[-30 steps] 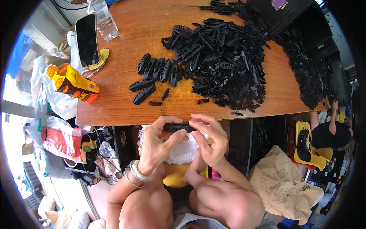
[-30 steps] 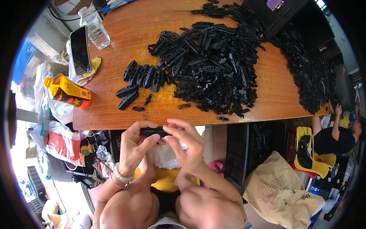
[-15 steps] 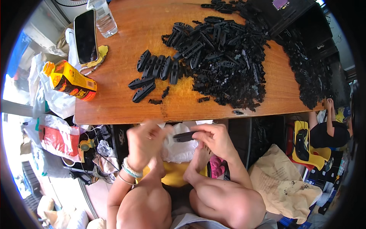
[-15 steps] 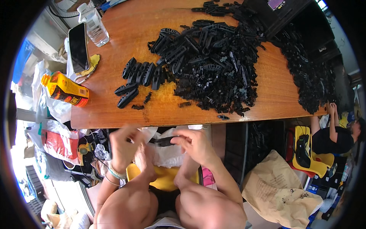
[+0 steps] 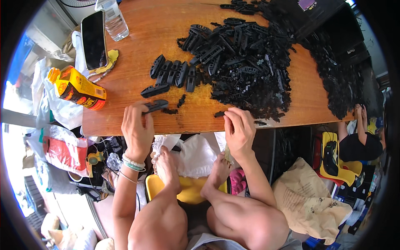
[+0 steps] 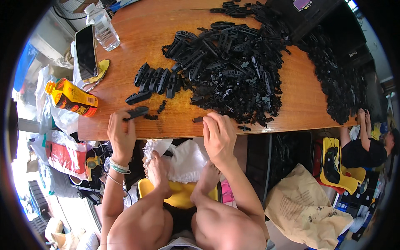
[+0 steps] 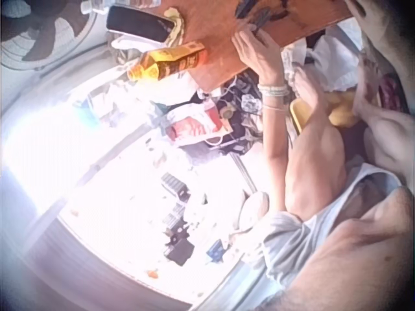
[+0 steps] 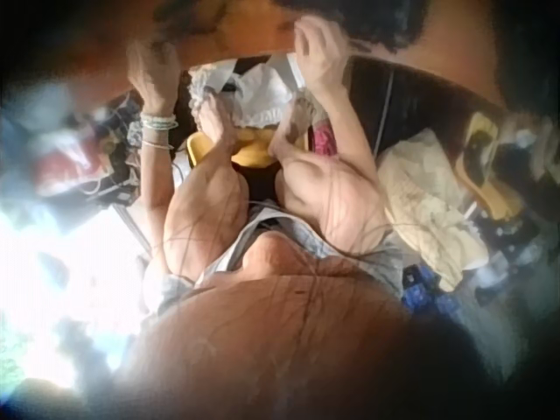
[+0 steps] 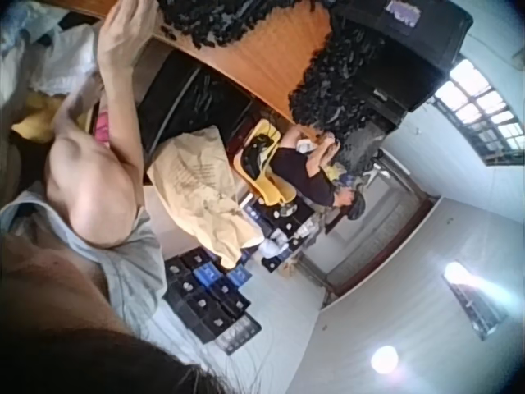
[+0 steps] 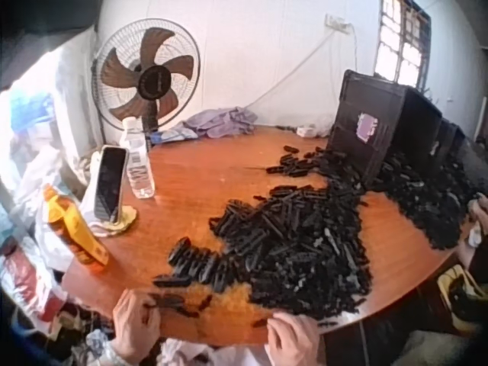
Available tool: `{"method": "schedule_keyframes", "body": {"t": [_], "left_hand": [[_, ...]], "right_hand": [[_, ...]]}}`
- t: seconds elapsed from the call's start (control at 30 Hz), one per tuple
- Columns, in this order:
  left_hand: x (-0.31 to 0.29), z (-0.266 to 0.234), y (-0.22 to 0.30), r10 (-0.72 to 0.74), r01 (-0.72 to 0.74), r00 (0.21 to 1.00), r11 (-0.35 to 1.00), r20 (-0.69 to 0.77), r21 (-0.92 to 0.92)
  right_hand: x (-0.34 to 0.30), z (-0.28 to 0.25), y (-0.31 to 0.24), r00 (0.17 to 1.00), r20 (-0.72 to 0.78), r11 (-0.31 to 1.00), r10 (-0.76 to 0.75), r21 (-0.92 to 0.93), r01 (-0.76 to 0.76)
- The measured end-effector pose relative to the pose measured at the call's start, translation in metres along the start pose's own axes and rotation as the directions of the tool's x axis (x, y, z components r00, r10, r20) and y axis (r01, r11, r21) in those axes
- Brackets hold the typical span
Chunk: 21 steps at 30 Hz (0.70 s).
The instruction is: The person sorts and assembles small black plastic components by hand on a wooden table.
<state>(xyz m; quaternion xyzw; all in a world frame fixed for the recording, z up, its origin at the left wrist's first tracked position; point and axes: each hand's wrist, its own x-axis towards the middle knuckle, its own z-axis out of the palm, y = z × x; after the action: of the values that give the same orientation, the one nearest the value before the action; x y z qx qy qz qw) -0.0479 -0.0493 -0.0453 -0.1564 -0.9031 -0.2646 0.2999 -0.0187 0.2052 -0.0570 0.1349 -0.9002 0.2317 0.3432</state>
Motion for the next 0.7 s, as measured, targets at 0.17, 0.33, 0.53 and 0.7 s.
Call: {"method": "schedule_keyframes", "body": {"t": [0.17, 0.33, 0.53, 0.7], "left_hand": [[0.002, -0.018, 0.022, -0.556, 0.601, 0.777, 0.514, 0.296, -0.613], [-0.007, -0.018, 0.051, -0.457, 0.708, 0.646, 0.058, 0.611, -0.704], [-0.016, -0.017, 0.076, -0.405, 0.648, 0.752, 0.312, 0.520, -0.695], [-0.020, -0.014, 0.084, -0.400, 0.675, 0.738, 0.423, 0.543, -0.605]], "right_hand": [[-0.002, 0.001, 0.003, 1.000, 0.002, 0.990, -0.005, 0.139, 0.005], [-0.002, -0.003, 0.000, 0.999, -0.041, 0.976, 0.017, 0.217, -0.007], [-0.003, -0.030, -0.046, 0.880, 0.178, 0.595, 0.440, 0.677, -0.434], [-0.003, -0.032, -0.069, 0.859, 0.279, 0.484, 0.429, 0.732, -0.479]]}}
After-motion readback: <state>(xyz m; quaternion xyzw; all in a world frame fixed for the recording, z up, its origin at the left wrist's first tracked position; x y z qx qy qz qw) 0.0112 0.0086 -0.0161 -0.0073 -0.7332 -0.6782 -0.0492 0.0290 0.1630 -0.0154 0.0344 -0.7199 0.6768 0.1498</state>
